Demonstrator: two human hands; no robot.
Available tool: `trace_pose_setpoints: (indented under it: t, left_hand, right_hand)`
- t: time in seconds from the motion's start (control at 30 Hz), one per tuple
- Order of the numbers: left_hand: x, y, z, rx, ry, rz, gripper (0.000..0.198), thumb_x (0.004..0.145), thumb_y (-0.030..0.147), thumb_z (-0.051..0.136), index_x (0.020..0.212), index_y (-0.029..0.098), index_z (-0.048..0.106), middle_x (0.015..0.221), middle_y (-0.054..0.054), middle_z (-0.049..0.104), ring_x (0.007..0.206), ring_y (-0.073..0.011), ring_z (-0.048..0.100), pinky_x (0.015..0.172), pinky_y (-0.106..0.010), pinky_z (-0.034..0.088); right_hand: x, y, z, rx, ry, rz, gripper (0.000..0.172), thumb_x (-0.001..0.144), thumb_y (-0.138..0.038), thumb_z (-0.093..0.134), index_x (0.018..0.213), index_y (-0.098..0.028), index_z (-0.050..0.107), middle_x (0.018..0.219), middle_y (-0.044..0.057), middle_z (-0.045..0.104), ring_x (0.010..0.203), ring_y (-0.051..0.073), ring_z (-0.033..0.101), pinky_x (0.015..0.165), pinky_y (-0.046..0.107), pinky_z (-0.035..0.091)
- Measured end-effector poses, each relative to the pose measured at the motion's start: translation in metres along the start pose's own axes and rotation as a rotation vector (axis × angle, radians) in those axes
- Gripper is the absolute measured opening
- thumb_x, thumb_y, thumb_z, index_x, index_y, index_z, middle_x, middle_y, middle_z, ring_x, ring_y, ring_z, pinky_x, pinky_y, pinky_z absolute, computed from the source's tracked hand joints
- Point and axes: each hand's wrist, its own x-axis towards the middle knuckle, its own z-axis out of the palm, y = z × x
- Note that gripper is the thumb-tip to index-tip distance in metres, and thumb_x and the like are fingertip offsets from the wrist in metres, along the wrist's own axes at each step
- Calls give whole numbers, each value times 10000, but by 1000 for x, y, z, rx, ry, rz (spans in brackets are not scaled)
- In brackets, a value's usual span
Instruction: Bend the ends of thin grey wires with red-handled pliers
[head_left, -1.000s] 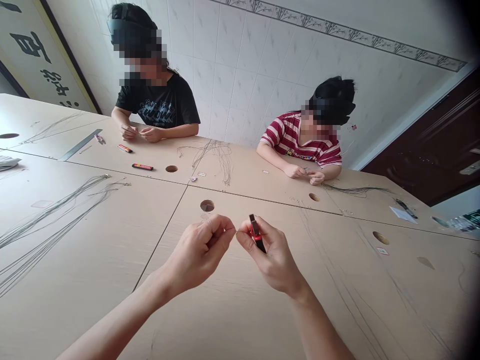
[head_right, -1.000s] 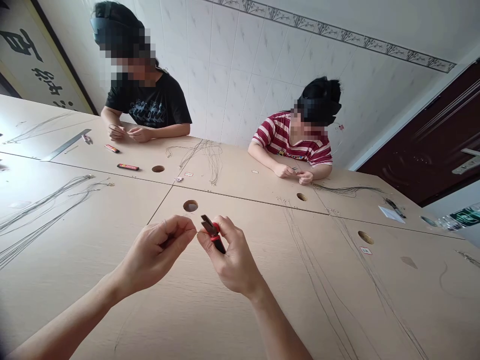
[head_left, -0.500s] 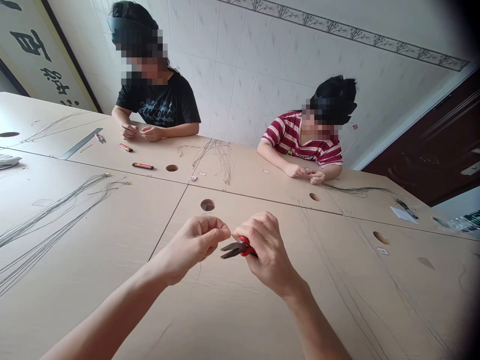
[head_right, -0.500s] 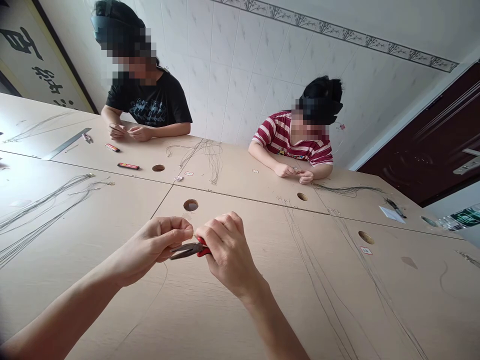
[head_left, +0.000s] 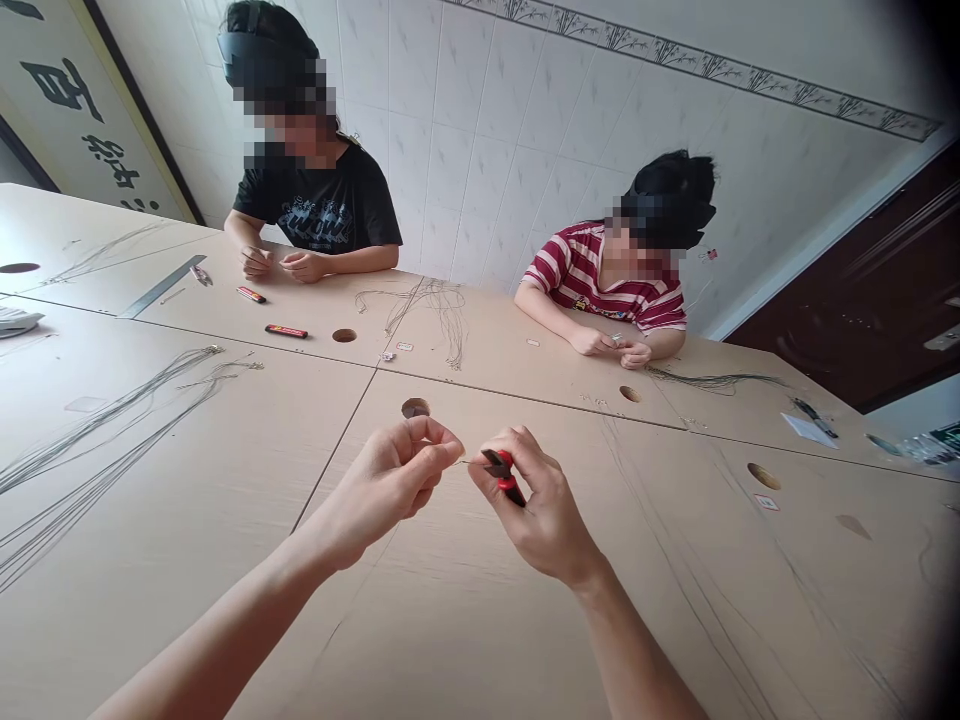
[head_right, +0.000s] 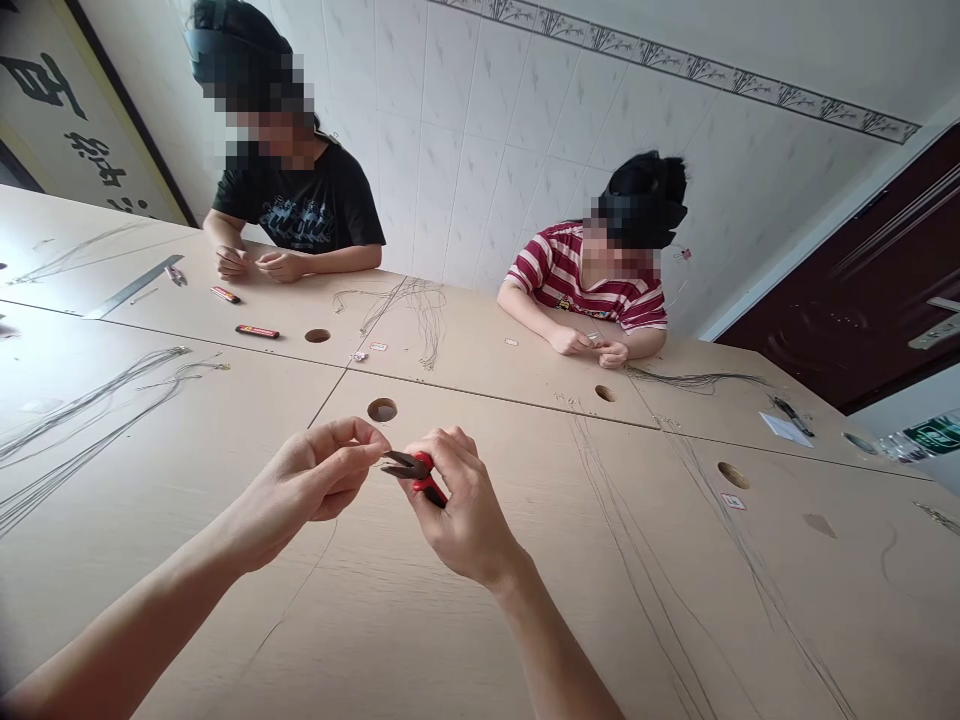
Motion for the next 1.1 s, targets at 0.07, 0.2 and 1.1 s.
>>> trace_pose_setpoints:
  t: [0.07, 0.2, 1.1]
  left_hand:
    - [0, 0, 1, 22, 17, 29, 176, 921, 331, 523, 819, 187, 520, 572, 87, 303, 489, -59, 227, 456, -210, 191]
    - [0, -2, 0, 52, 30, 95, 109, 905, 271, 512, 841, 186, 538, 609, 78, 364, 494, -54, 273, 459, -198, 231]
    - [-2, -8, -2, 185, 44, 247, 185, 898, 301, 548, 791, 167, 619, 609, 44, 428, 525, -74, 280, 460, -216, 228]
  right_hand:
    - [0, -3, -1, 33, -9, 50, 162, 916, -125, 498, 801, -226, 448, 719, -26, 476, 700, 143, 402, 712, 285, 365]
    - [-2, -4, -2, 103, -29, 146, 176, 928, -187, 507, 774, -224, 431, 722, -25, 455, 714, 141, 412, 686, 275, 363]
    - [0, -5, -5, 101, -58, 156, 174, 943, -212, 501, 780, -225, 439, 720, -19, 456, 738, 147, 410, 666, 273, 361]
